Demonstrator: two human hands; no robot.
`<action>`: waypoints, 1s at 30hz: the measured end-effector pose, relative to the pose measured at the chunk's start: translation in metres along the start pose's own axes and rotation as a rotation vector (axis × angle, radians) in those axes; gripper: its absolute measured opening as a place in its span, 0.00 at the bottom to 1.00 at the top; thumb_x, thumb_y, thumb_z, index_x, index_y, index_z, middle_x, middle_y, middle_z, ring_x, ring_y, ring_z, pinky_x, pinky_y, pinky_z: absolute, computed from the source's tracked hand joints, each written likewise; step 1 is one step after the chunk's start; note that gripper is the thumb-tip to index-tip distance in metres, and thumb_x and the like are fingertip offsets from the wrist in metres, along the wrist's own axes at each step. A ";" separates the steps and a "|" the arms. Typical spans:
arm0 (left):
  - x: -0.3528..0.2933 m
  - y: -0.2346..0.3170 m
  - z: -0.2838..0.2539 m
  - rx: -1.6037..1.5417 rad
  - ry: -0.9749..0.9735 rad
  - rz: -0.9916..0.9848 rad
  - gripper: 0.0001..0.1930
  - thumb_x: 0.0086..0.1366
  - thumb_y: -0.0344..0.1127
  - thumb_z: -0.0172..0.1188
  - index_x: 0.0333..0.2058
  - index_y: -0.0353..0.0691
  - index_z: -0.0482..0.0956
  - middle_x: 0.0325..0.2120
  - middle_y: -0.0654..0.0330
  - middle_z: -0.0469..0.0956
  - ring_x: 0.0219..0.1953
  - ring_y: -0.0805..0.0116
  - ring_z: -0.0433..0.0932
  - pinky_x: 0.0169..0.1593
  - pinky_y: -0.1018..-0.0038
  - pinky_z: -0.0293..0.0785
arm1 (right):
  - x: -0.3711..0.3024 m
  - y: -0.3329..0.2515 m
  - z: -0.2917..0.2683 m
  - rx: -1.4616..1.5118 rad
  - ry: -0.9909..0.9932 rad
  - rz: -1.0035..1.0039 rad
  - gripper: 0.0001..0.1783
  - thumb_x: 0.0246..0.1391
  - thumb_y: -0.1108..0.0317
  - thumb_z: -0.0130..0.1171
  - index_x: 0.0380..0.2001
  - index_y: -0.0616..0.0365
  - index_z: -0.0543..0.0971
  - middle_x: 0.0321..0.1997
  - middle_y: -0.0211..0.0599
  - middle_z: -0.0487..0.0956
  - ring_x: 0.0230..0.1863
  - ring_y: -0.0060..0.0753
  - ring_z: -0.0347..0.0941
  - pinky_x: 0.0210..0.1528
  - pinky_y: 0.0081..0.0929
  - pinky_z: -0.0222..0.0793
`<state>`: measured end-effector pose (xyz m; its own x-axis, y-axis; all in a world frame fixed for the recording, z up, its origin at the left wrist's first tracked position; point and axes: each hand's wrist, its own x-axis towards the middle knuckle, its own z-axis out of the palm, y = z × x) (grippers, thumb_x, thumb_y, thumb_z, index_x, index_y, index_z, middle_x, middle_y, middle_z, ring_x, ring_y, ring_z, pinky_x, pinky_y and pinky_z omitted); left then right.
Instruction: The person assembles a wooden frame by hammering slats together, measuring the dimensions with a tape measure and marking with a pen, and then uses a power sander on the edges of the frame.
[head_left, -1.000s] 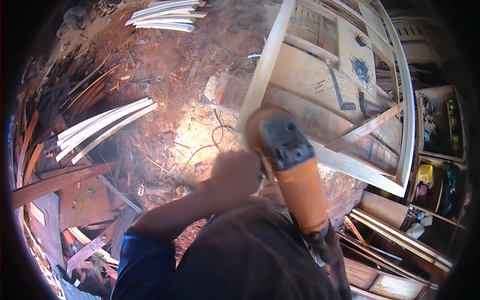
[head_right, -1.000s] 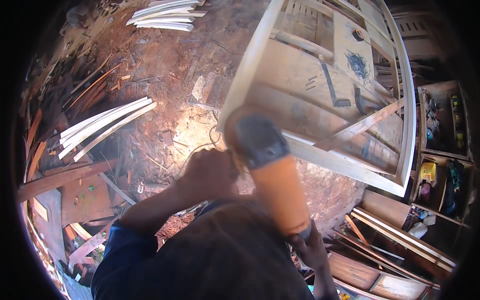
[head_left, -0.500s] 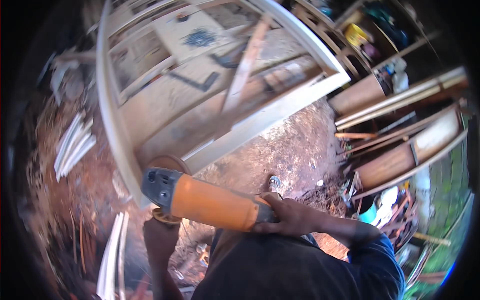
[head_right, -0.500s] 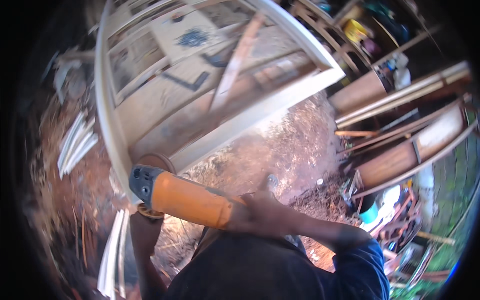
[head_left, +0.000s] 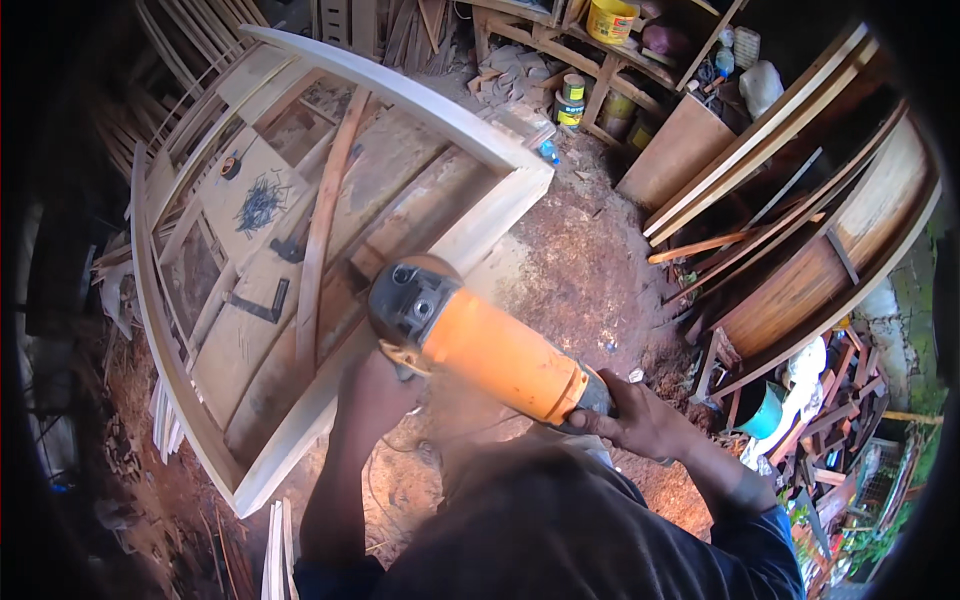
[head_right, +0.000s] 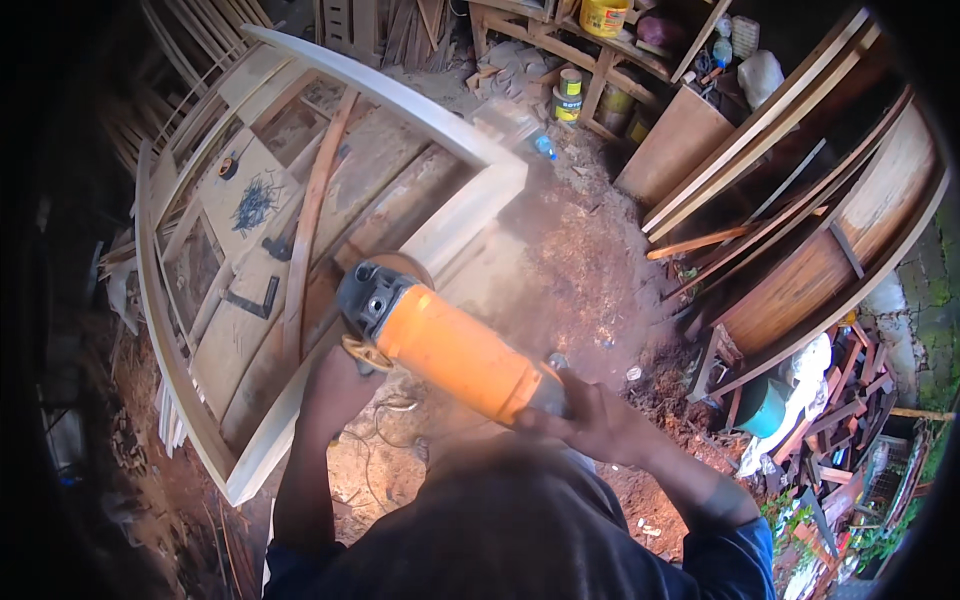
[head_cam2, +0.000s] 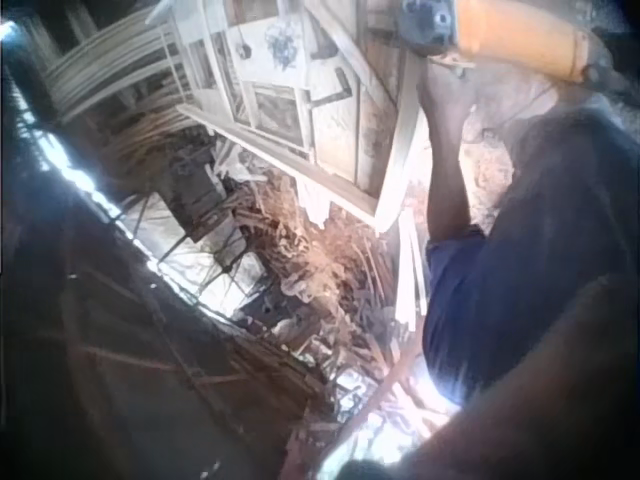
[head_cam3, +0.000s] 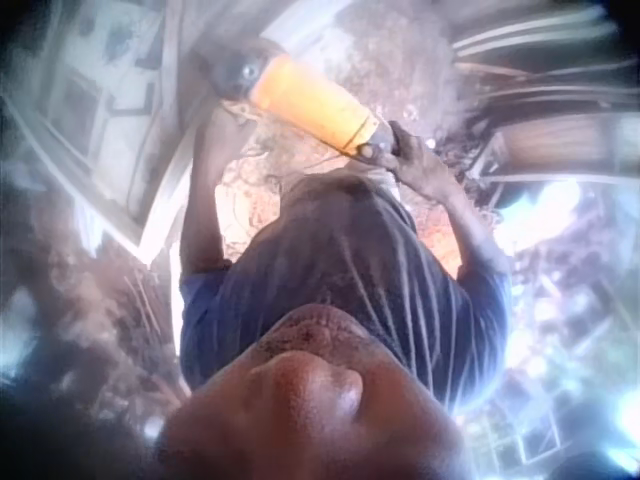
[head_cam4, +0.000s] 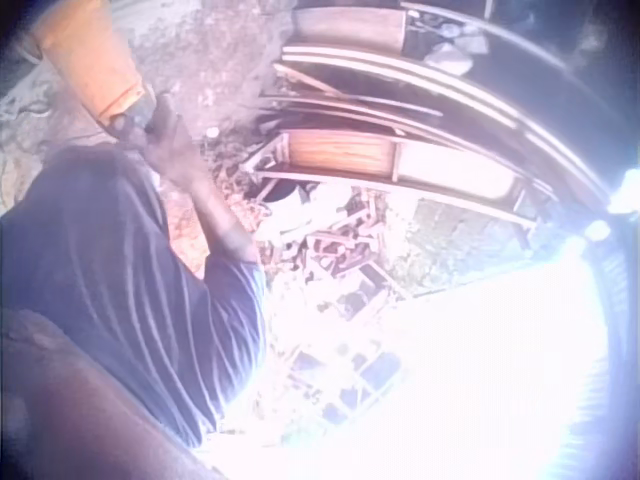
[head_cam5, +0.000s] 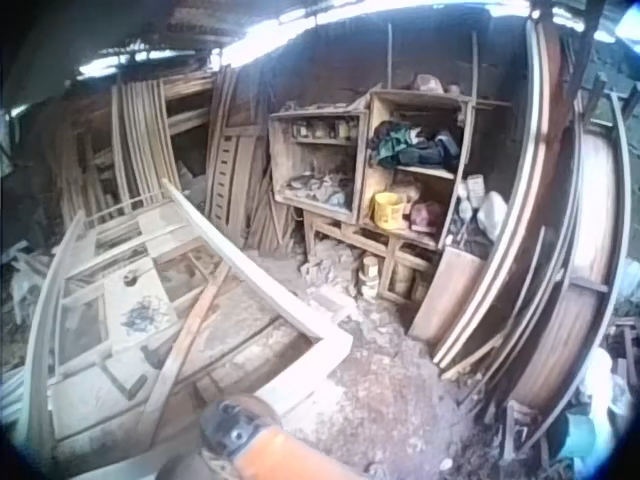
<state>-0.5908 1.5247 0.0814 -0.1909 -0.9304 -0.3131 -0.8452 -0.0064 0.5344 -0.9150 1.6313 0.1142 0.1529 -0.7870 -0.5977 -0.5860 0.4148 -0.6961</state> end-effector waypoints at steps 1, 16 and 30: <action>0.021 0.017 0.008 0.004 0.003 -0.010 0.15 0.55 0.42 0.69 0.37 0.37 0.83 0.31 0.46 0.83 0.38 0.45 0.82 0.40 0.57 0.77 | 0.006 -0.002 -0.028 -0.024 -0.045 0.091 0.52 0.51 0.26 0.57 0.57 0.69 0.71 0.39 0.62 0.82 0.45 0.54 0.81 0.48 0.43 0.73; 0.209 0.201 0.059 0.102 -0.127 0.070 0.16 0.55 0.38 0.65 0.37 0.31 0.81 0.35 0.43 0.82 0.41 0.45 0.83 0.46 0.56 0.78 | 0.075 0.087 -0.227 0.143 0.149 0.025 0.51 0.52 0.28 0.58 0.61 0.65 0.70 0.48 0.51 0.81 0.50 0.39 0.77 0.51 0.38 0.72; 0.243 0.223 0.066 -0.186 -0.047 -0.065 0.22 0.61 0.48 0.62 0.28 0.28 0.82 0.24 0.41 0.81 0.31 0.41 0.82 0.40 0.52 0.77 | 0.201 0.045 -0.382 -0.116 -0.216 -0.042 0.55 0.46 0.23 0.60 0.60 0.61 0.71 0.41 0.45 0.83 0.39 0.38 0.80 0.42 0.37 0.76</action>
<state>-0.8582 1.3219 0.0724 -0.1654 -0.9077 -0.3856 -0.7504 -0.1379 0.6464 -1.2140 1.3174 0.1150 0.3383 -0.6818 -0.6486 -0.6606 0.3188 -0.6797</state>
